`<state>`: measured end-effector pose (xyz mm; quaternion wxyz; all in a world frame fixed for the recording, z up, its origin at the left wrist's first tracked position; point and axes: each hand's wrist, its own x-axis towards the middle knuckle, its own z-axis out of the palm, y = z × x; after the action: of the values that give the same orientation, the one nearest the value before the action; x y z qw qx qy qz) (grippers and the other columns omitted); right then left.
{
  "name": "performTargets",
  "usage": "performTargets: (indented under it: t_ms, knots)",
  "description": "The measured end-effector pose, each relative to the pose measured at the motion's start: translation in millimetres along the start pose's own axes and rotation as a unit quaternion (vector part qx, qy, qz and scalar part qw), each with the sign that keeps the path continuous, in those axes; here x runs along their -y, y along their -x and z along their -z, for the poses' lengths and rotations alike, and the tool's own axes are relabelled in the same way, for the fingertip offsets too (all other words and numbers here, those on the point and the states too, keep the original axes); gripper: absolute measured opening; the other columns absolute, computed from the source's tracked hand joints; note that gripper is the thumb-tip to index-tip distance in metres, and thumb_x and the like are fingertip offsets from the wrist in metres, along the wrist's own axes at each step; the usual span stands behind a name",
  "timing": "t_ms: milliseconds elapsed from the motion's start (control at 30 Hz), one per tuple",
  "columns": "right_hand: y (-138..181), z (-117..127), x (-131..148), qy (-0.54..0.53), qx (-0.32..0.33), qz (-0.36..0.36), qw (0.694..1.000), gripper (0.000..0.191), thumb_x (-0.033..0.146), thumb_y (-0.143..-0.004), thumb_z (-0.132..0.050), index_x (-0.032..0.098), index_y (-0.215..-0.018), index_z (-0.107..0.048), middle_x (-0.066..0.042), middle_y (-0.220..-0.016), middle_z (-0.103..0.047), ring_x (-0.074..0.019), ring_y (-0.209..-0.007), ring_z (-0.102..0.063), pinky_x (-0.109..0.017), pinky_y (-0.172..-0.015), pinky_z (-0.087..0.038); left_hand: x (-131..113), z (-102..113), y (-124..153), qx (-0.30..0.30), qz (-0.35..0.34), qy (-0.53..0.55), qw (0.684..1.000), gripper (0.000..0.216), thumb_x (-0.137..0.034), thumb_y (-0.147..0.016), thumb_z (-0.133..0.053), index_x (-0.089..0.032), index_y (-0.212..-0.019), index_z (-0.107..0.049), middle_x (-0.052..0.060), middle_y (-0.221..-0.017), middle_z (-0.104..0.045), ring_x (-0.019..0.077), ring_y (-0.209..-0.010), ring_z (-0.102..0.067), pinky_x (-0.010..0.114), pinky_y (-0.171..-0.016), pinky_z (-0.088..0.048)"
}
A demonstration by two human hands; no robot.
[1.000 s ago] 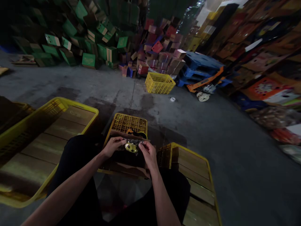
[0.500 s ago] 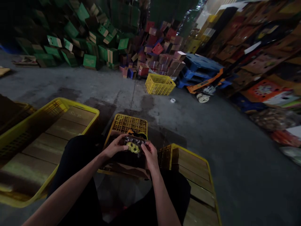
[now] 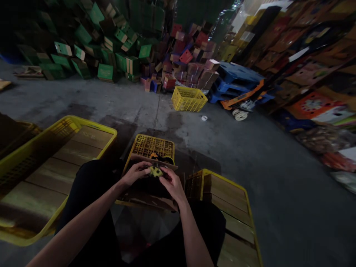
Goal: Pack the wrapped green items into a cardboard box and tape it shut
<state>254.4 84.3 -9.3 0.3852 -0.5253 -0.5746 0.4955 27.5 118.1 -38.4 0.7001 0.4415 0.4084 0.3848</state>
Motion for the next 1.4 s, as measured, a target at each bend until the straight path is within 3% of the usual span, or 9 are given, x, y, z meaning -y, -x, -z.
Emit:
performTargets:
  t_ms: [233, 333, 433, 667, 867, 1000, 1100, 1300, 1400]
  knots:
    - [-1, 0, 3, -0.042, -0.036, -0.019, 0.998, 0.044, 0.035, -0.073, -0.079, 0.028, -0.116, -0.073, -0.005, -0.139, -0.06, -0.0246, -0.112, -0.065, -0.037, -0.096, -0.053, 6, 2, -2, 0.007, -0.027, -0.005, 1.0, 0.065, -0.04, -0.07, -0.086, -0.016, -0.128, -0.065, 0.01, -0.116, -0.073, 0.0255, -0.104, -0.068, 0.037, -0.096, -0.05]
    - [-1, 0, -1, -0.037, -0.052, -0.024, 0.998, 0.042, 0.038, -0.075, -0.077, 0.027, -0.116, -0.073, -0.006, -0.128, -0.068, -0.0253, -0.107, -0.067, -0.039, -0.095, -0.053, 5, 2, -1, -0.005, -0.02, -0.016, 1.0, 0.063, -0.044, -0.074, -0.082, -0.016, -0.128, -0.066, 0.01, -0.117, -0.073, 0.0269, -0.104, -0.068, 0.038, -0.095, -0.051]
    - [-3, 1, -8, -0.06, -0.071, -0.03, 0.995, 0.042, 0.039, -0.075, -0.077, 0.025, -0.115, -0.074, -0.008, -0.121, -0.071, -0.028, -0.11, -0.066, -0.044, -0.099, -0.051, 4, 0, 0, -0.009, -0.016, 0.003, 1.0, 0.063, -0.047, -0.073, -0.082, -0.016, -0.126, -0.068, 0.01, -0.12, -0.072, 0.0281, -0.107, -0.068, 0.039, -0.097, -0.051]
    - [-4, 2, -11, -0.028, -0.102, 0.002, 0.994, 0.032, 0.04, -0.077, -0.075, 0.025, -0.106, -0.078, -0.008, -0.138, -0.061, -0.0289, -0.125, -0.059, -0.04, -0.101, -0.05, 0, -6, 0, -0.053, 0.001, 0.025, 0.998, 0.06, -0.05, -0.068, -0.085, -0.014, -0.115, -0.073, 0.011, -0.113, -0.075, 0.0286, -0.104, -0.069, 0.041, -0.093, -0.056]
    - [-3, 3, -10, -0.002, -0.102, 0.012, 0.995, 0.028, 0.045, -0.084, -0.069, 0.024, -0.1, -0.079, -0.008, -0.106, -0.076, -0.0269, -0.101, -0.07, -0.04, -0.091, -0.055, -1, -4, 0, -0.063, 0.017, 0.042, 0.997, 0.061, -0.054, -0.07, -0.083, -0.013, -0.113, -0.073, 0.012, -0.111, -0.074, 0.0273, -0.1, -0.07, 0.041, -0.091, -0.057]
    - [-4, 4, -13, -0.015, -0.115, -0.009, 0.993, 0.03, 0.049, -0.083, -0.069, 0.024, -0.096, -0.078, -0.007, -0.093, -0.077, -0.0264, -0.086, -0.072, -0.04, -0.083, -0.058, 2, -3, 0, -0.046, 0.043, 0.087, 0.994, 0.063, -0.06, -0.075, -0.077, -0.012, -0.116, -0.071, 0.014, -0.107, -0.074, 0.0256, -0.095, -0.071, 0.042, -0.091, -0.056]
    - [-5, 5, -15, -0.023, -0.122, -0.017, 0.992, 0.031, 0.052, -0.081, -0.07, 0.023, -0.093, -0.078, -0.006, -0.086, -0.076, -0.0256, -0.08, -0.072, -0.039, -0.08, -0.059, 3, -5, 1, -0.018, 0.042, 0.076, 0.996, 0.064, -0.052, -0.073, -0.082, -0.016, -0.123, -0.067, 0.013, -0.116, -0.072, 0.0253, -0.099, -0.07, 0.041, -0.09, -0.055]
    - [-5, 4, -15, -0.073, -0.104, -0.044, 0.991, 0.035, 0.053, -0.079, -0.073, 0.022, -0.094, -0.077, -0.007, -0.088, -0.076, -0.0257, -0.083, -0.072, -0.041, -0.083, -0.059, 2, -4, 2, -0.001, -0.002, -0.043, 0.999, 0.061, -0.039, -0.068, -0.087, -0.014, -0.12, -0.068, 0.01, -0.109, -0.073, 0.0248, -0.099, -0.067, 0.039, -0.095, -0.05]
    - [-5, 3, -12, -0.106, -0.09, -0.046, 0.989, 0.037, 0.051, -0.079, -0.074, 0.022, -0.102, -0.076, -0.007, -0.096, -0.076, -0.0256, -0.09, -0.071, -0.042, -0.089, -0.057, 3, -3, 2, 0.003, 0.005, -0.038, 0.999, 0.061, -0.041, -0.07, -0.085, -0.014, -0.122, -0.067, 0.01, -0.111, -0.072, 0.025, -0.099, -0.066, 0.038, -0.09, -0.052]
